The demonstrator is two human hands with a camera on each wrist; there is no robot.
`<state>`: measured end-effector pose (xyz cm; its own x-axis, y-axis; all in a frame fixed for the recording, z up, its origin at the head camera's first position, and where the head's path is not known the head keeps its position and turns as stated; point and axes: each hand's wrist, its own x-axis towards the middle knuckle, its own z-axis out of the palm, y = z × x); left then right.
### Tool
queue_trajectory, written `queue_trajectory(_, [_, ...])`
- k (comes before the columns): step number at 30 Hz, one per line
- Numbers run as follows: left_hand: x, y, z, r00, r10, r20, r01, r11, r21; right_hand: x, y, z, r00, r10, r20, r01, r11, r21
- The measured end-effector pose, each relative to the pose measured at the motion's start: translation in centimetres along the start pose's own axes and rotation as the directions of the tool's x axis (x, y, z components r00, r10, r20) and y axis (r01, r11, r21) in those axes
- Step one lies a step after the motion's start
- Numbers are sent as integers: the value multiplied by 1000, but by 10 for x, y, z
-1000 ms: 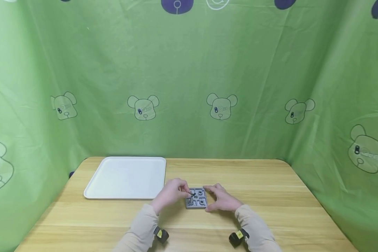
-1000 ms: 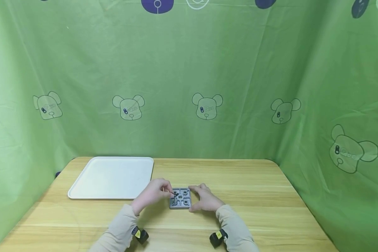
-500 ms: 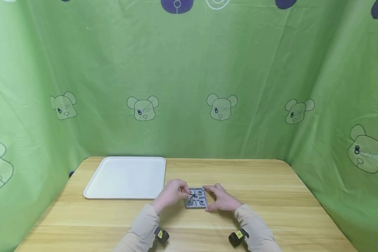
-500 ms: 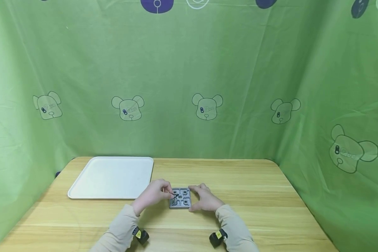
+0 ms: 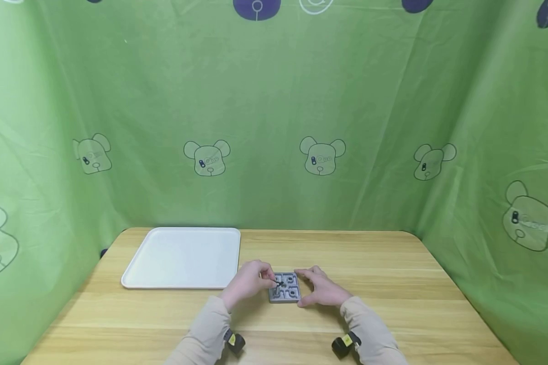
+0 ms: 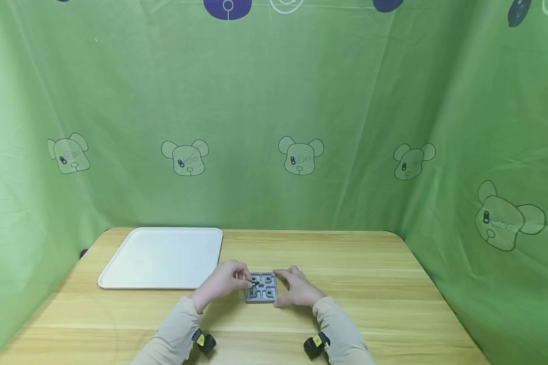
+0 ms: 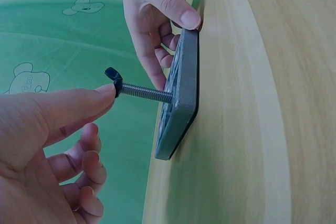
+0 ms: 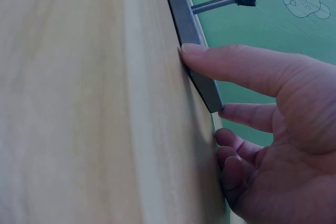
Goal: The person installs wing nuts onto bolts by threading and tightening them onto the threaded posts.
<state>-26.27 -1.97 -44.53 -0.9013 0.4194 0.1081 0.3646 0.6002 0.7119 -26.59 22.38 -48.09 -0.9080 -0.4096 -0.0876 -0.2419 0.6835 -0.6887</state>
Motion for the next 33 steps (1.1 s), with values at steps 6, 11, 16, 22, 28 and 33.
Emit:
queue_trajectory(6, [-2, 1, 1, 1000, 9, 0, -9, 1000, 5, 0, 1, 0, 1000, -6, 3, 6, 1000, -1])
queue_trajectory(11, [-3, 0, 2, 1000, 6, 0, -6, 1000, 9, 0, 3, 0, 1000, -15, 5, 15, 1000, -1])
queue_trajectory(16, [-3, 0, 2, 1000, 6, 1, -6, 1000, 26, -3, 1, -1, 1000, -18, 8, 18, 1000, 8])
queue_trajectory(22, [-2, -1, 3, 1000, 19, -2, -18, 998, 63, -3, 0, -1, 1000, -18, 6, 18, 1000, 11])
queue_trajectory(28, [-2, -1, 2, 999, 32, -10, -31, 994, 108, -1, 2, -1, 1000, -25, 3, 25, 1000, 3])
queue_trajectory(33, [-1, -1, 1, 999, 45, -18, -43, 990, 135, 1, 2, -1, 1000, -26, 2, 26, 1000, -4])
